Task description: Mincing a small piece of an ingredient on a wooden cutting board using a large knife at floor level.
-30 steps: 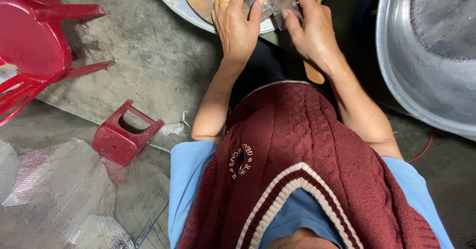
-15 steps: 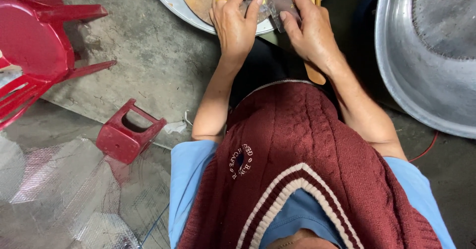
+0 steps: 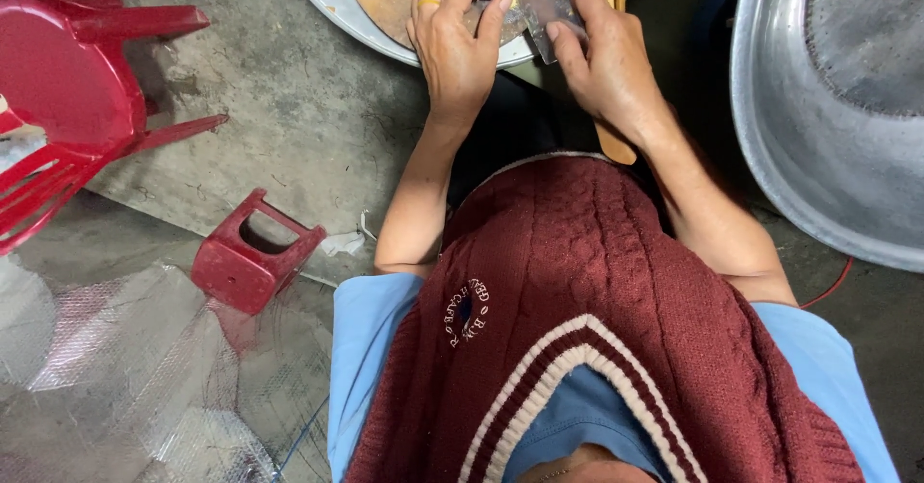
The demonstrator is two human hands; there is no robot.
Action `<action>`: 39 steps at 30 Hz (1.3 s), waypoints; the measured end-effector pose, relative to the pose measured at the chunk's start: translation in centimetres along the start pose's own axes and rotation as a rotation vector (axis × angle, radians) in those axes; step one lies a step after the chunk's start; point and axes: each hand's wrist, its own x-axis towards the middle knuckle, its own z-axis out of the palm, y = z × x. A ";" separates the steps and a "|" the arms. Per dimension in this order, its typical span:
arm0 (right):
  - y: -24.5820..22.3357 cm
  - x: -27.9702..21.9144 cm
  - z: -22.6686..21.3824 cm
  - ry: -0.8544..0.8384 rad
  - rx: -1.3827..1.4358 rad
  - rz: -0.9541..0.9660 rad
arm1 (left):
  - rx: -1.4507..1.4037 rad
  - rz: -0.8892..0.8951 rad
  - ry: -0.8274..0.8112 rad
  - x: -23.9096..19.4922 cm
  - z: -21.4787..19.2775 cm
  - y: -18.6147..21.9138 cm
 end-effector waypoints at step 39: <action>-0.9 -1.3 -0.6 -0.052 0.009 0.097 | 0.017 0.009 0.007 -0.2 0.2 -0.1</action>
